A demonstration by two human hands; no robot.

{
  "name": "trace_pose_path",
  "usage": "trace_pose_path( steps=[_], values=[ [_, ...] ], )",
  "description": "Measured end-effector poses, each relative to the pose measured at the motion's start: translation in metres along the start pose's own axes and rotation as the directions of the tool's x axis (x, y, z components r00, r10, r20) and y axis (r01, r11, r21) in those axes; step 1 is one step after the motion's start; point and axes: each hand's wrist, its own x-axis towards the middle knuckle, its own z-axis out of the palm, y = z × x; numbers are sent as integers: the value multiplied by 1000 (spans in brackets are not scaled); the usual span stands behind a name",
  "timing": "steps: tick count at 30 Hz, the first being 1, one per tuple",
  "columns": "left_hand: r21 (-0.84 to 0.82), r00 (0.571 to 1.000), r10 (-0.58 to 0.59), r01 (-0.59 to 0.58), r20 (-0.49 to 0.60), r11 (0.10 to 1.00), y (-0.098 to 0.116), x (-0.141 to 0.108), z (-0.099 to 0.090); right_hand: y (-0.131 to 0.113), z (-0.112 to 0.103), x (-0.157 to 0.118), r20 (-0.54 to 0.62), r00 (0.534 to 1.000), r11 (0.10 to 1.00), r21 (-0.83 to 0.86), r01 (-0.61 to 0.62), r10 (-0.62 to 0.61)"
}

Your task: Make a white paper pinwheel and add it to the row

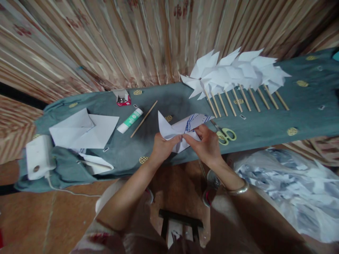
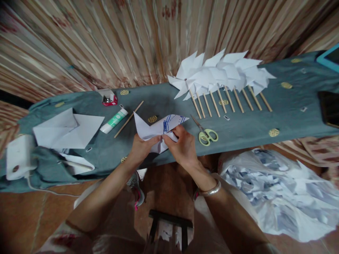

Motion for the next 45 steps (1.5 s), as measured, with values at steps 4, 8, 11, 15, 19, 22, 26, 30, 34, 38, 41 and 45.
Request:
trace_pose_path(
  steps=[4,8,11,15,19,22,26,30,34,38,41,45],
  values=[
    [-124,999,-50,49,-5,991,3,-1,-1,5,-1,4,65,998,986,164,-24,13],
    [-244,992,-125,127,22,962,2,2,-3,9,-7,10,101,993,954,289,-83,56],
    [-290,987,-161,160,19,944,0,5,-5,9,-10,14,134,982,898,402,-177,133],
    [-338,990,-141,139,20,931,3,8,-6,7,-11,16,130,978,863,462,-206,164],
    [-331,990,-136,119,-28,936,7,9,-6,8,-9,17,101,982,859,478,-187,157],
    [-319,990,-125,101,-57,943,9,10,-7,8,-9,18,91,980,849,488,-201,179],
    [-272,993,-115,99,-42,957,13,7,-4,6,-14,18,125,979,856,474,-204,164],
    [-201,995,-94,84,-37,976,18,2,4,5,-20,20,165,969,837,491,-241,183],
    [-130,996,-69,61,-54,990,18,-1,9,6,-23,23,182,957,795,533,-290,227],
    [-95,999,-31,29,-22,995,16,-3,10,5,-22,22,280,931,782,515,-351,233],
    [-55,999,-22,24,23,998,13,-4,10,6,-20,22,295,938,831,463,-309,184],
    [-42,999,1,1,48,999,11,-5,11,8,-18,23,252,952,862,429,-269,172]
  ],
)
